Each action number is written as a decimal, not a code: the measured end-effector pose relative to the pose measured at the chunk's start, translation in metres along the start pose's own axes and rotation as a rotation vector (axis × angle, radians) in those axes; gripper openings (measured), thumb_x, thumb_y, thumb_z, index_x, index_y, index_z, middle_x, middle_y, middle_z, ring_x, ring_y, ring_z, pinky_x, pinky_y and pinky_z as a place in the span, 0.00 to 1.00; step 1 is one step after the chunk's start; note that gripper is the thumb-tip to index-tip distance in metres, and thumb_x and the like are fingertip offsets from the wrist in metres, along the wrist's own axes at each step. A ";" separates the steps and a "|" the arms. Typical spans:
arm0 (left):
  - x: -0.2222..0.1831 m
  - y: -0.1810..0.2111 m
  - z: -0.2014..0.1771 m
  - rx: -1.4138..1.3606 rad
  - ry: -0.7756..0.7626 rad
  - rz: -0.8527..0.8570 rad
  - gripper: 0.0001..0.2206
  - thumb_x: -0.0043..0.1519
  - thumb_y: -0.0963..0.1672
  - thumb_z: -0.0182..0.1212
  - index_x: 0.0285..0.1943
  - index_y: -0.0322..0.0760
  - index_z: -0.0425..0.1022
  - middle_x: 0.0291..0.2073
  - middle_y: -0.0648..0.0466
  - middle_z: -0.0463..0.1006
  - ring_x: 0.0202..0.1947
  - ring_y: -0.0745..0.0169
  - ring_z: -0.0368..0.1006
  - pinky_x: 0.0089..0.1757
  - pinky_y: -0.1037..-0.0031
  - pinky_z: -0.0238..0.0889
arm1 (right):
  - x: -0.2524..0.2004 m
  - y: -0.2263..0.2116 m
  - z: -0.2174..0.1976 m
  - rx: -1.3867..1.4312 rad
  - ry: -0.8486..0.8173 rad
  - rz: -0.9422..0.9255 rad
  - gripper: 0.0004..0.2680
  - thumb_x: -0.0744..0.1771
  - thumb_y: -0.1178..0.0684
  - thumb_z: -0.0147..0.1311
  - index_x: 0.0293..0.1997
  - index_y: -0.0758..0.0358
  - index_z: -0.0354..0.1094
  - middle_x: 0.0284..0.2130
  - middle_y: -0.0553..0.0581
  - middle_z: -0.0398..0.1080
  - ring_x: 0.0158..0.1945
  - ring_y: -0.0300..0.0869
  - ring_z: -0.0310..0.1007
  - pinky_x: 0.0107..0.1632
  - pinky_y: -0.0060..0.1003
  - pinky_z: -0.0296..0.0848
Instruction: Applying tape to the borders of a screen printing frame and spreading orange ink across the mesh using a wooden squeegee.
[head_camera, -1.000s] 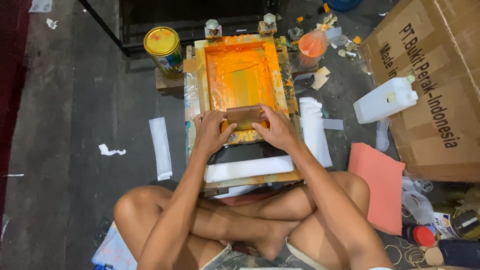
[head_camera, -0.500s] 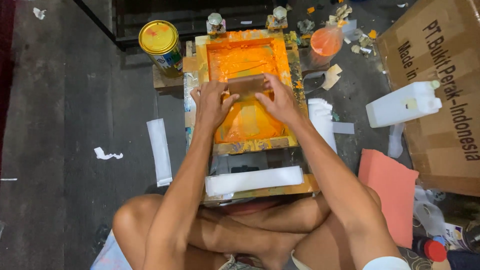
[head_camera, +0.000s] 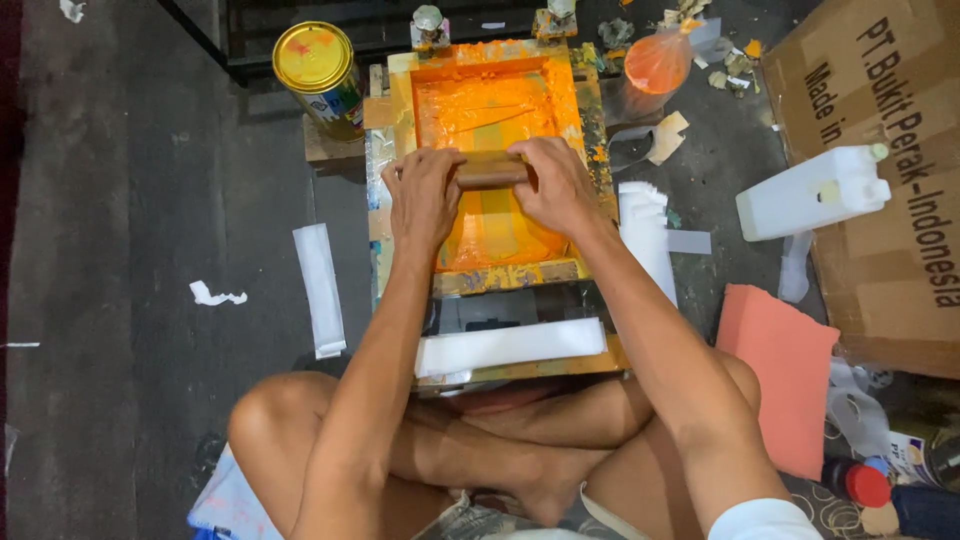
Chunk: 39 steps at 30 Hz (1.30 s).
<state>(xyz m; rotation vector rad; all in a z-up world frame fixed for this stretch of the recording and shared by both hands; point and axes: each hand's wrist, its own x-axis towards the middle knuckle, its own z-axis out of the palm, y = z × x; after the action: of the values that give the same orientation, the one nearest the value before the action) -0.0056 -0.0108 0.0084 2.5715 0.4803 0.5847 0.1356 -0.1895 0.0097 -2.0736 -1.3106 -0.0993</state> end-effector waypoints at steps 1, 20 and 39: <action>-0.007 0.001 -0.002 0.001 0.002 0.000 0.14 0.62 0.40 0.65 0.55 0.52 0.76 0.48 0.56 0.81 0.61 0.56 0.68 0.61 0.54 0.43 | -0.005 -0.002 -0.001 0.000 0.001 -0.002 0.16 0.62 0.61 0.60 0.55 0.51 0.69 0.44 0.56 0.75 0.57 0.57 0.72 0.56 0.52 0.72; -0.100 0.016 -0.016 -0.115 -0.018 0.013 0.10 0.62 0.46 0.66 0.53 0.54 0.78 0.42 0.62 0.81 0.57 0.60 0.70 0.58 0.53 0.46 | -0.093 -0.050 -0.019 0.215 0.078 0.090 0.17 0.60 0.57 0.64 0.53 0.57 0.72 0.37 0.56 0.77 0.50 0.56 0.74 0.54 0.50 0.72; -0.081 0.004 -0.006 -0.243 -0.096 0.013 0.28 0.65 0.45 0.66 0.75 0.39 0.62 0.42 0.54 0.82 0.54 0.55 0.71 0.60 0.49 0.40 | -0.083 -0.017 -0.003 0.126 -0.008 0.109 0.23 0.65 0.45 0.64 0.66 0.63 0.66 0.39 0.57 0.76 0.55 0.50 0.69 0.58 0.44 0.61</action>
<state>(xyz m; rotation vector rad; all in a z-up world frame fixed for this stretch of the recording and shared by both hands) -0.0763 -0.0466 -0.0104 2.3598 0.3378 0.4886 0.0819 -0.2507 -0.0129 -2.0352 -1.1748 0.0384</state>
